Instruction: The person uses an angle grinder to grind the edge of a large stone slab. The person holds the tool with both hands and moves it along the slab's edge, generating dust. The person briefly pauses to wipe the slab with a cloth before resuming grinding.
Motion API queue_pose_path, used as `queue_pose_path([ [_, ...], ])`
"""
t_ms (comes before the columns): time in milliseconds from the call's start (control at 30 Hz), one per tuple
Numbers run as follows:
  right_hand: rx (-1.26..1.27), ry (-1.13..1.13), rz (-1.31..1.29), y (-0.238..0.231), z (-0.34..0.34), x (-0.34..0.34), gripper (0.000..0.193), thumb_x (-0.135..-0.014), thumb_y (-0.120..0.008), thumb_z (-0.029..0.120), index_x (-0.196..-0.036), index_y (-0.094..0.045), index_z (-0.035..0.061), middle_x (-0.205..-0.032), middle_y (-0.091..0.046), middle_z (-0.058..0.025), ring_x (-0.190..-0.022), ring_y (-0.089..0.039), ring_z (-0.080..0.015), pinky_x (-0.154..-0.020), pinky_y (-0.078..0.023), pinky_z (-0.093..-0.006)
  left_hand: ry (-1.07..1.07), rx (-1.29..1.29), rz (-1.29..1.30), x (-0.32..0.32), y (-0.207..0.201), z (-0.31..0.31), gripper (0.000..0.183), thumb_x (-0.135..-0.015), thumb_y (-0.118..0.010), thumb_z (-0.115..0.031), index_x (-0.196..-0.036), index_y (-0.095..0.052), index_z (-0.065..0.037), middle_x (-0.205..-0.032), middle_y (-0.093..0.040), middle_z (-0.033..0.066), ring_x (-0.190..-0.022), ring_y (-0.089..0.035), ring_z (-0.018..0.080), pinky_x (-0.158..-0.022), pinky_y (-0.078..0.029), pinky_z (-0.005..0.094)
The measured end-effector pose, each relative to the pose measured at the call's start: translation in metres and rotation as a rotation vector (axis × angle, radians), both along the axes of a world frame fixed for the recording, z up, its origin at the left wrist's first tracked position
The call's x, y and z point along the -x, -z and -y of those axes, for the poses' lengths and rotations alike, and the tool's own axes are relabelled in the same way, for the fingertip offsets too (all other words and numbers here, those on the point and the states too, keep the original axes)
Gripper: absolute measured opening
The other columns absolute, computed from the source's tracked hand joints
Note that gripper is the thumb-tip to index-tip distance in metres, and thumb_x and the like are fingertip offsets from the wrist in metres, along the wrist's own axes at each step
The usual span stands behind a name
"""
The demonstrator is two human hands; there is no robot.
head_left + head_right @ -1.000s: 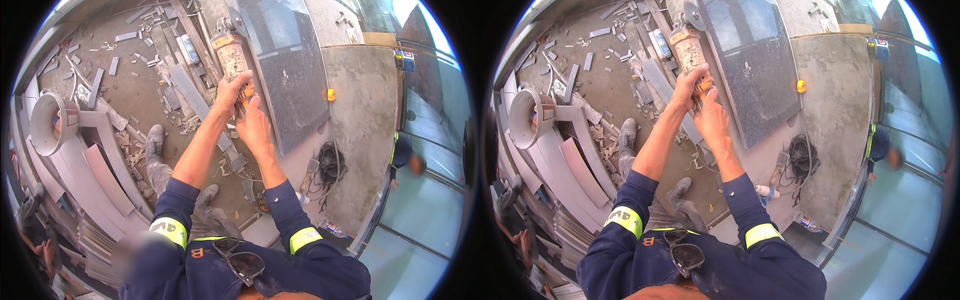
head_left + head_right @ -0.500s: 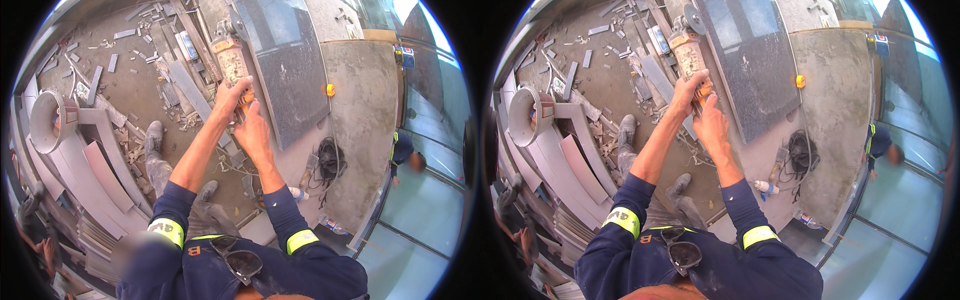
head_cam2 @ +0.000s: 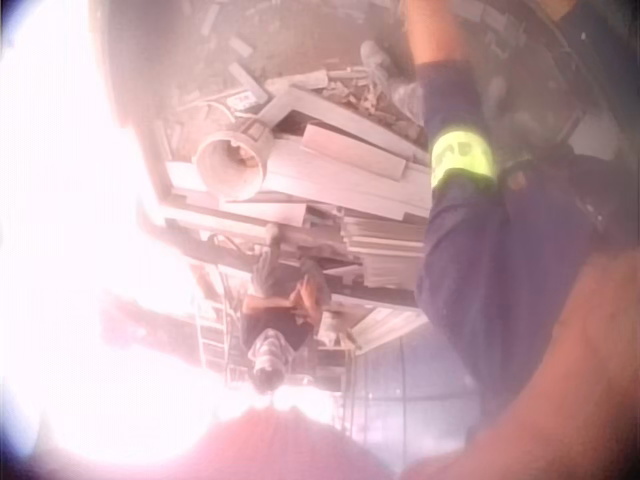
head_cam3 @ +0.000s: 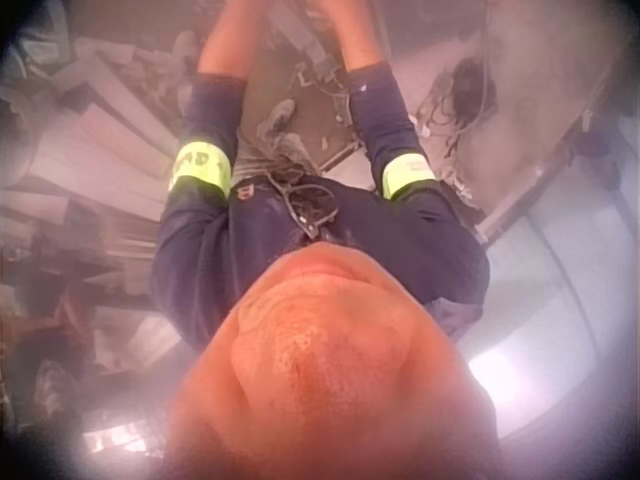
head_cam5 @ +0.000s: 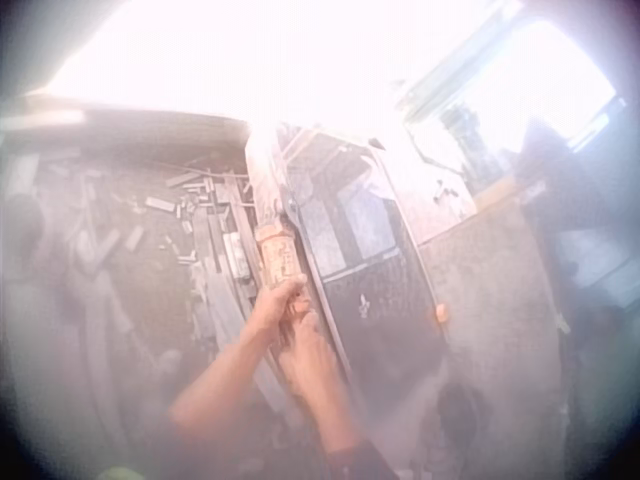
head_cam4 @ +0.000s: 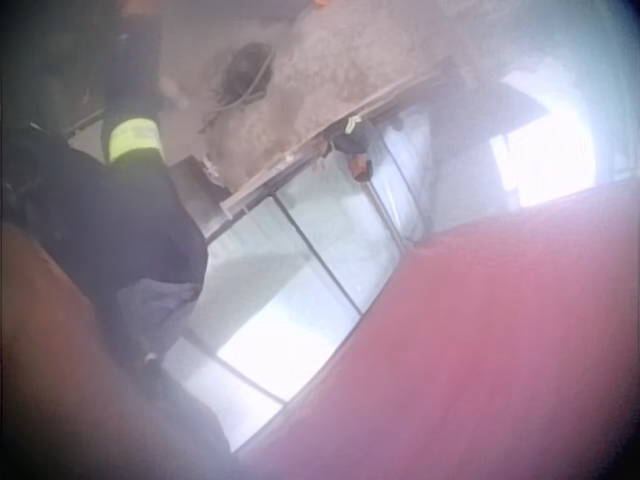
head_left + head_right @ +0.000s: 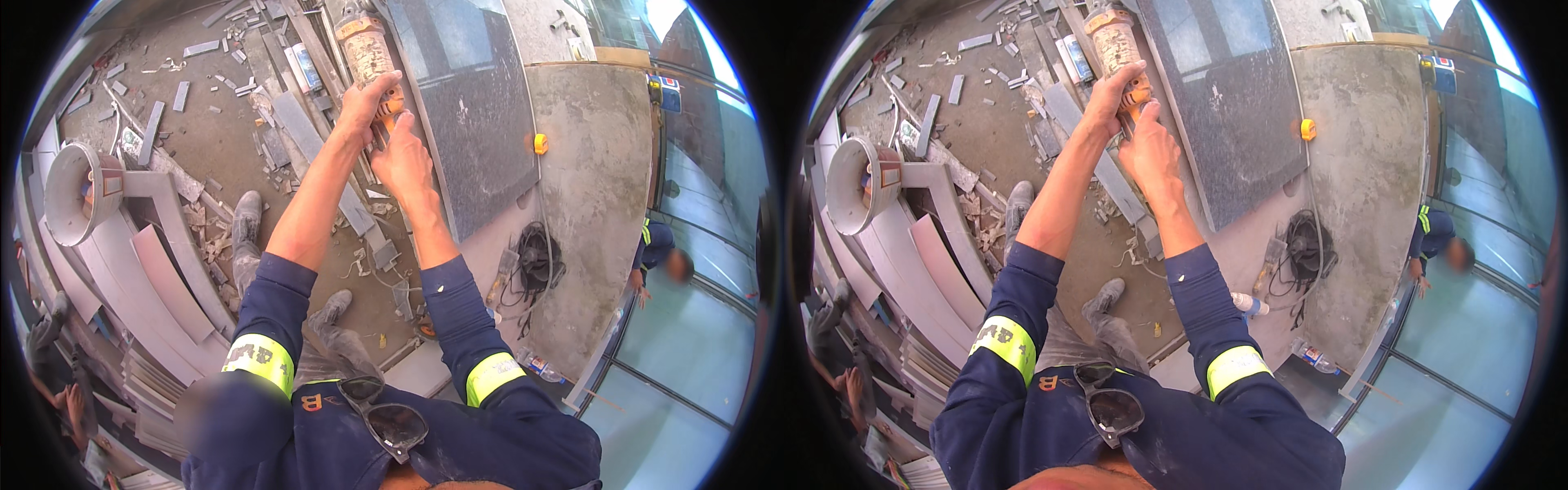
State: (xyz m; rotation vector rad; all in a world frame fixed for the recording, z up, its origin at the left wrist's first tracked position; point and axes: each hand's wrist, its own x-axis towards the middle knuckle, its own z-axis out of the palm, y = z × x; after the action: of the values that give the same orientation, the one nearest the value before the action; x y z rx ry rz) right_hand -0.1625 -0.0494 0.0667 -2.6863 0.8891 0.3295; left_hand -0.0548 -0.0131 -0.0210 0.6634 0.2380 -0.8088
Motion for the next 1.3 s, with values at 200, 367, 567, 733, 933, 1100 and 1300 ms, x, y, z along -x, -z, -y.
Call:
queue_pose_path([
  [200,-0.01,0.028,-0.007,-0.005,-0.009,0.032,0.071,-0.09,-0.074,0.014,-0.148,-0.038,-0.0062,-0.107,-0.075,-0.0373,-0.105,-0.073,-0.056,-0.091,-0.056,-0.0641,0.011,0.01,0.015,0.033,-0.002,-0.008,0.046,-0.089,-0.088,-0.032,-0.116,-0.066,-0.001,-0.095,-0.071,0.0084,-0.077,-0.072,0.0195,-0.068,-0.064,0.0383],
  [367,-0.005,0.046,-0.044,-0.011,-0.019,0.086,0.072,-0.091,-0.074,0.015,-0.15,-0.038,-0.0058,-0.105,-0.076,-0.0368,-0.102,-0.074,-0.0549,-0.088,-0.057,-0.0631,0.024,-0.006,0.007,0.096,-0.011,-0.019,0.038,-0.094,-0.085,-0.031,-0.112,-0.065,-0.004,-0.092,-0.071,0.009,-0.074,-0.073,0.0208,-0.068,-0.064,0.0377],
  [567,0.008,0.019,-0.008,-0.001,-0.004,0.057,0.072,-0.093,-0.073,0.016,-0.151,-0.037,-0.0067,-0.106,-0.076,-0.0366,-0.102,-0.074,-0.0554,-0.088,-0.057,-0.0628,-0.019,-0.006,0.0,0.06,-0.005,-0.005,0.038,-0.094,-0.085,-0.032,-0.11,-0.065,-0.004,-0.091,-0.072,0.0097,-0.073,-0.073,0.021,-0.067,-0.065,0.038],
  [733,-0.005,-0.009,0.008,-0.002,-0.001,0.023,0.074,-0.092,-0.072,0.015,-0.152,-0.036,-0.0089,-0.107,-0.075,-0.0379,-0.104,-0.073,-0.0567,-0.09,-0.057,-0.0625,-0.013,0.032,-0.011,0.025,-0.001,-0.001,0.044,-0.089,-0.088,-0.03,-0.115,-0.066,-0.002,-0.094,-0.073,0.0081,-0.075,-0.074,0.0188,-0.068,-0.064,0.0373],
  [933,-0.008,-0.018,0.025,0.0,-0.001,0.005,0.073,-0.09,-0.072,0.013,-0.15,-0.037,-0.01,-0.107,-0.075,-0.0385,-0.105,-0.072,-0.0572,-0.091,-0.056,-0.0631,0.017,0.026,-0.015,0.0,0.003,0.0,0.043,-0.088,-0.089,-0.031,-0.111,-0.067,-0.002,-0.093,-0.072,0.008,-0.076,-0.074,0.0203,-0.068,-0.064,0.0374],
  [1100,-0.012,-0.006,0.014,-0.007,-0.011,0.043,0.07,-0.091,-0.071,0.013,-0.149,-0.037,-0.0079,-0.106,-0.075,-0.0376,-0.105,-0.072,-0.0567,-0.091,-0.056,-0.0637,0.01,0.006,0.007,0.045,-0.003,-0.01,0.048,-0.087,-0.09,-0.033,-0.115,-0.066,-0.001,-0.096,-0.072,0.0088,-0.079,-0.073,0.0206,-0.072,-0.064,0.0383],
  [1300,0.016,0.015,-0.056,-0.012,-0.016,0.093,0.073,-0.091,-0.075,0.013,-0.15,-0.036,-0.0071,-0.104,-0.077,-0.0338,-0.1,-0.075,-0.0538,-0.086,-0.058,-0.0618,-0.013,0.002,-0.016,0.101,-0.015,-0.015,0.039,-0.093,-0.086,-0.032,-0.111,-0.066,-0.003,-0.09,-0.07,0.0075,-0.074,-0.072,0.019,-0.067,-0.063,0.0381],
])
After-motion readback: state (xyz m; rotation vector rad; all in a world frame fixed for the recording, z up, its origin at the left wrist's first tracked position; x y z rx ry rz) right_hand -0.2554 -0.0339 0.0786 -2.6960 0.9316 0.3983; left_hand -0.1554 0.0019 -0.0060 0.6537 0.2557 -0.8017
